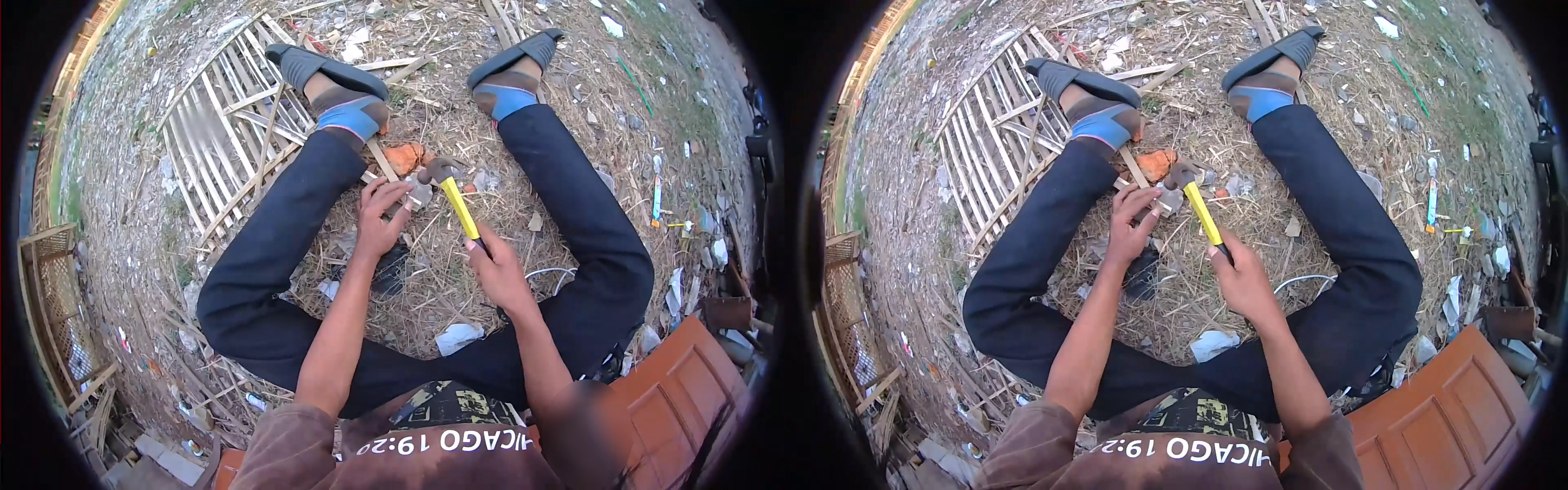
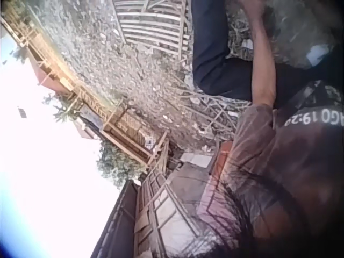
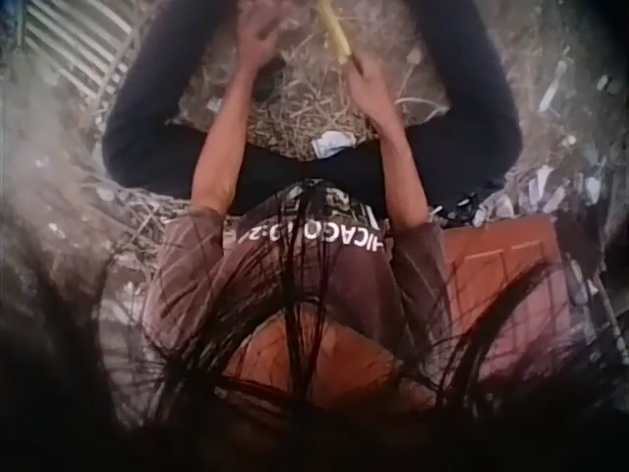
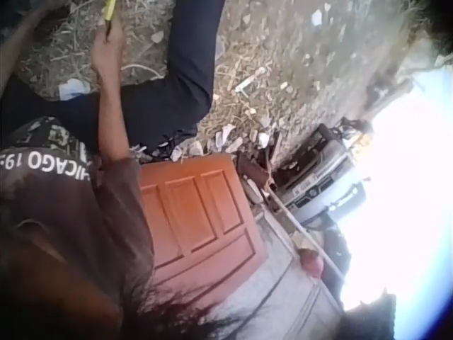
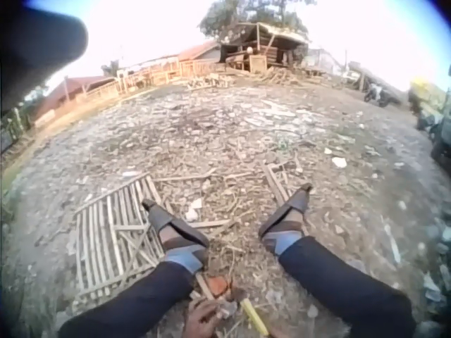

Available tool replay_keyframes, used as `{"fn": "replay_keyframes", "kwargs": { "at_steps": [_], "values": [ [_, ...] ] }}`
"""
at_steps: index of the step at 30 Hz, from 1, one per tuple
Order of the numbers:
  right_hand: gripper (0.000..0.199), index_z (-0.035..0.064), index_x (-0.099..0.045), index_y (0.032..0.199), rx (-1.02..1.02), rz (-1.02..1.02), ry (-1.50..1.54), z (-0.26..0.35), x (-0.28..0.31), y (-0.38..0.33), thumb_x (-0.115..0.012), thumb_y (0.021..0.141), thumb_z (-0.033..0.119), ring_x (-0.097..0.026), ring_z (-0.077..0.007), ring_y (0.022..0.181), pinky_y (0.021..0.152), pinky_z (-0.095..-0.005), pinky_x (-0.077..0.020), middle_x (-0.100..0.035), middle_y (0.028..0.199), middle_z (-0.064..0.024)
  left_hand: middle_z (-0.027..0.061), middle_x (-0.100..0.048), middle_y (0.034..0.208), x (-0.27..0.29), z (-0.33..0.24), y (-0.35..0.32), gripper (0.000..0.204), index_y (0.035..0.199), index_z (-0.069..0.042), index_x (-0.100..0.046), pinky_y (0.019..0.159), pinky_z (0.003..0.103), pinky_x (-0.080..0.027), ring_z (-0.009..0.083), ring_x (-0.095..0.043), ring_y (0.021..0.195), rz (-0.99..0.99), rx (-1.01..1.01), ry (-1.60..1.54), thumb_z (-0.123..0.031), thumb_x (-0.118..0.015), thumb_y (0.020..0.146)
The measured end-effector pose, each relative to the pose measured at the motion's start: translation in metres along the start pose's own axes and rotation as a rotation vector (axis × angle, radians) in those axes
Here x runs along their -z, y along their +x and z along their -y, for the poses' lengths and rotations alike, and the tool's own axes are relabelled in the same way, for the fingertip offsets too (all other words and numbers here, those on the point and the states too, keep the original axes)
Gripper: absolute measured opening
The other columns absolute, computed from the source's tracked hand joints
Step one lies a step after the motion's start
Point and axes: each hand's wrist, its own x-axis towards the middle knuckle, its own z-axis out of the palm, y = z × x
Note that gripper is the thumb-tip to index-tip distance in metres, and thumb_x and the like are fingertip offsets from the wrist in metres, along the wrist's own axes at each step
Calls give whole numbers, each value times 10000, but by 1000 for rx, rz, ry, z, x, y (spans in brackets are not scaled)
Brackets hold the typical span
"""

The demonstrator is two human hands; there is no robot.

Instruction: The person constructs a star-shaped structure by assembling thin bamboo strips, securing joints with a hammer and small nails, and checking the alignment of the components.

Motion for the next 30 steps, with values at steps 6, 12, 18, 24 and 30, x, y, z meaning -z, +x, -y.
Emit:
{"fn": "replay_keyframes", "kwargs": {
  "at_steps": [6,12,18,24,30],
  "values": [
    [358,9,-524,1287,4,-10,-80,3,-1,-6,-546,965,164,-582,-228,676,657,-364,-456,-591,771,-145,27,-678,1170,11,3,11,249,1071,-80,-731,1098,373,-313,234,-436,1237,123,69,-165,-64,-676,829],
    [355,13,-512,1286,74,-33,-172,9,-13,-13,-540,967,167,-617,-294,638,627,-399,-459,-599,735,-181,5,-702,1126,5,14,11,212,997,-81,-758,1061,357,-343,207,-465,1189,57,50,-100,-151,-772,798],
    [362,16,-498,1298,43,-16,-147,10,-14,-16,-537,970,164,-634,-315,655,631,-410,-463,-604,743,-197,11,-731,1055,0,17,10,184,956,-75,-766,993,351,-405,200,-504,1119,5,14,-166,-110,-780,776],
    [363,-1,-493,1297,130,-25,-241,14,-20,-24,-536,966,139,-636,-377,655,616,-442,-464,-610,740,-230,21,-732,1042,-6,20,6,193,934,-65,-763,948,358,-441,233,-547,1078,-78,-56,-99,-100,-787,746],
    [365,-16,-493,1300,182,-36,-342,27,-24,-24,-535,967,128,-623,-397,618,595,-446,-464,-605,730,-243,28,-730,1053,-5,15,5,202,947,-69,-761,955,370,-442,251,-561,1086,-104,-99,-36,-102,-781,749]
  ]
}}
